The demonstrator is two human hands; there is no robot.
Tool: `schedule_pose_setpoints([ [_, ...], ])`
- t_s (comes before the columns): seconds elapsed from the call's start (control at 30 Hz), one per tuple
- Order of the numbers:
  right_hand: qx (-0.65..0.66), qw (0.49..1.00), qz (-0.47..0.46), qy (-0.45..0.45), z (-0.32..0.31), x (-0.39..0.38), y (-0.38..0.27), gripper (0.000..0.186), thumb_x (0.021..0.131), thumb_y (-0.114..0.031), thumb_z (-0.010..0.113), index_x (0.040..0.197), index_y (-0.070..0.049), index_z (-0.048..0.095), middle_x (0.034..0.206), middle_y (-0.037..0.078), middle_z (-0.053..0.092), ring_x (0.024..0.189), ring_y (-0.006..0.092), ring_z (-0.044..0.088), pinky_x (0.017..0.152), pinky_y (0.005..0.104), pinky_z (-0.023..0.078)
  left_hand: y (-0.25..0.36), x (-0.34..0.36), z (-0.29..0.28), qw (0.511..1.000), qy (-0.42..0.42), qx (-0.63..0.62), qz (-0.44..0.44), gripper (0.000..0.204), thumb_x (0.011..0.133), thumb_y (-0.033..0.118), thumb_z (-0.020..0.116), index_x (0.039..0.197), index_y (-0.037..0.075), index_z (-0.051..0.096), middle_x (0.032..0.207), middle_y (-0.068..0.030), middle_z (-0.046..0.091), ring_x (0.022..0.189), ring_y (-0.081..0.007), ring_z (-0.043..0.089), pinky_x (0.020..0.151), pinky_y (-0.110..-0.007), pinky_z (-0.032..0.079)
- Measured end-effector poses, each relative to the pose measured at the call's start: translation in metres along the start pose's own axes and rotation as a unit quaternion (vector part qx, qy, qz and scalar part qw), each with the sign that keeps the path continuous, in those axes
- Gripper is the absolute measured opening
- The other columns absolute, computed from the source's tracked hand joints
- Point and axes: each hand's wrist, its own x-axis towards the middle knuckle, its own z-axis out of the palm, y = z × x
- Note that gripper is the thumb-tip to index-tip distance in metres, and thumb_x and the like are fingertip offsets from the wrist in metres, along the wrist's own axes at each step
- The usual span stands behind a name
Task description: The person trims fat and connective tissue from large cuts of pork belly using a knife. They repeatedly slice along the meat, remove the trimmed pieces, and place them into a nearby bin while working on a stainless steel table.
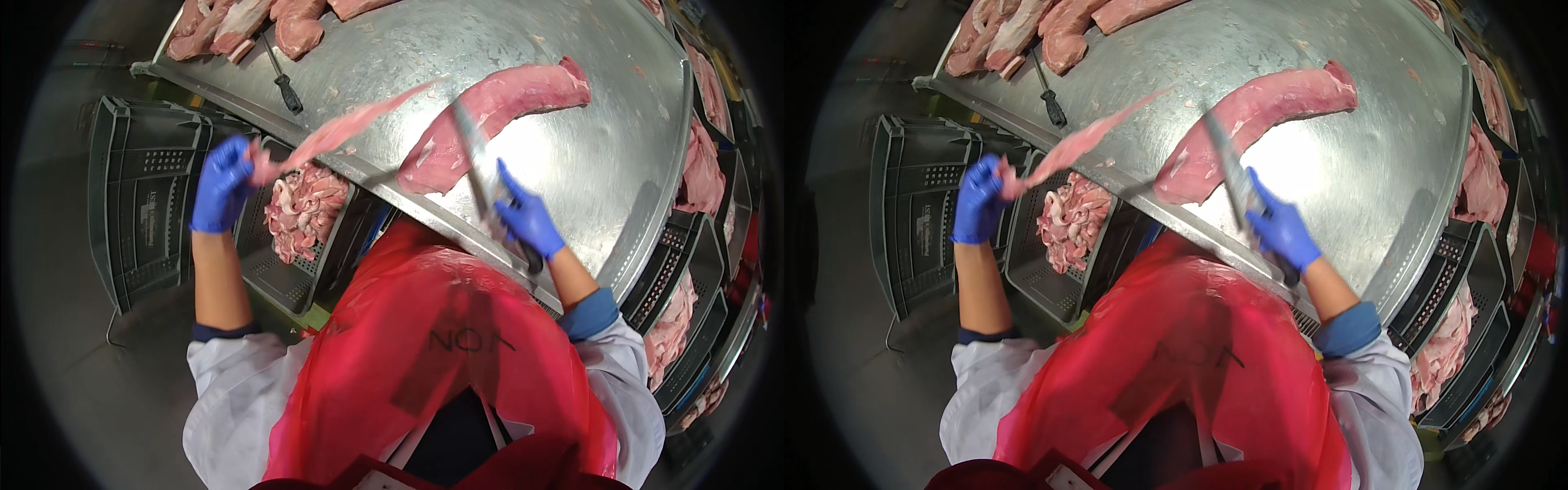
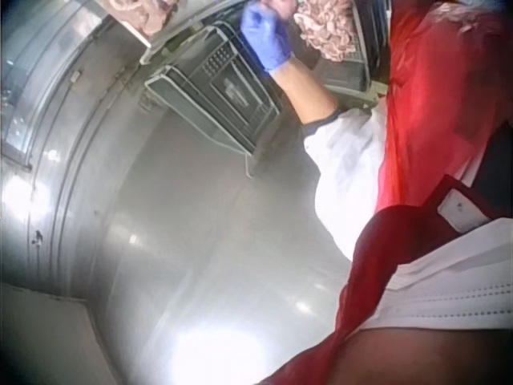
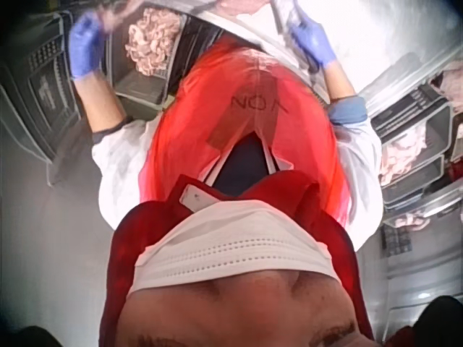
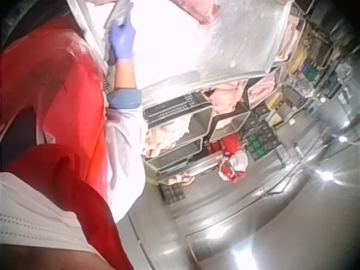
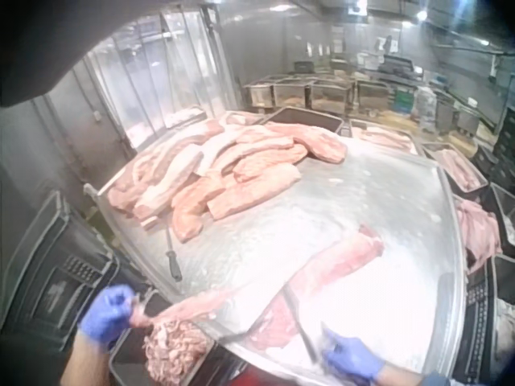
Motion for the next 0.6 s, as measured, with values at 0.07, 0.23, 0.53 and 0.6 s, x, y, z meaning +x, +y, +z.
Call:
schedule_pose_setpoints([
  [0.07, -0.005, 0.995, -0.017, 0.101, -0.025, 0.049, -0.007, 0.075, 0.093, -0.018, 0.061, 0.159, -0.029, 0.029, 0.095, 0.021, 0.073, 0.074, 0.0260, 0.072, 0.073, 0.0381, 0.057, -0.083, -0.040, -0.107, 0.927, -0.019, 0.306, -0.218, 0.035, 0.086, 0.030, 0.073, 0.111, 0.006, 0.064, 0.096, -0.0128, 0.069, 0.093, -0.0246, 0.071, 0.077, -0.036, 0.056],
  [0.23, -0.023, 0.975, 0.007, 0.221, -0.072, 0.178, -0.013, 0.077, 0.091, -0.021, 0.060, 0.160, -0.029, 0.025, 0.100, 0.027, 0.072, 0.085, 0.0331, 0.073, 0.076, 0.0423, 0.057, -0.117, 0.012, -0.034, 0.821, -0.029, 0.554, -0.134, 0.048, 0.087, 0.035, 0.070, 0.120, 0.001, 0.061, 0.112, -0.0237, 0.069, 0.102, -0.0416, 0.066, 0.087, -0.044, 0.053],
  [0.53, -0.147, 0.941, 0.077, 0.296, -0.070, 0.157, 0.015, 0.073, 0.092, -0.029, 0.056, 0.158, -0.037, 0.026, 0.105, 0.032, 0.068, 0.093, 0.0449, 0.069, 0.083, 0.0489, 0.054, -0.218, 0.207, 0.249, 0.983, -0.157, 0.040, -0.085, 0.026, 0.089, 0.020, 0.074, 0.105, -0.001, 0.071, 0.093, -0.0068, 0.070, 0.084, -0.0117, 0.062, 0.076, -0.029, 0.052],
  [0.6, -0.121, 0.938, 0.088, 0.313, -0.085, 0.146, 0.021, 0.073, 0.093, -0.024, 0.056, 0.157, -0.040, 0.027, 0.104, 0.031, 0.069, 0.094, 0.0423, 0.071, 0.083, 0.0474, 0.054, -0.217, 0.205, 0.288, 0.967, -0.179, 0.176, -0.047, 0.035, 0.083, 0.027, 0.080, 0.102, -0.001, 0.071, 0.092, -0.0108, 0.070, 0.086, -0.0154, 0.064, 0.078, -0.030, 0.053],
])
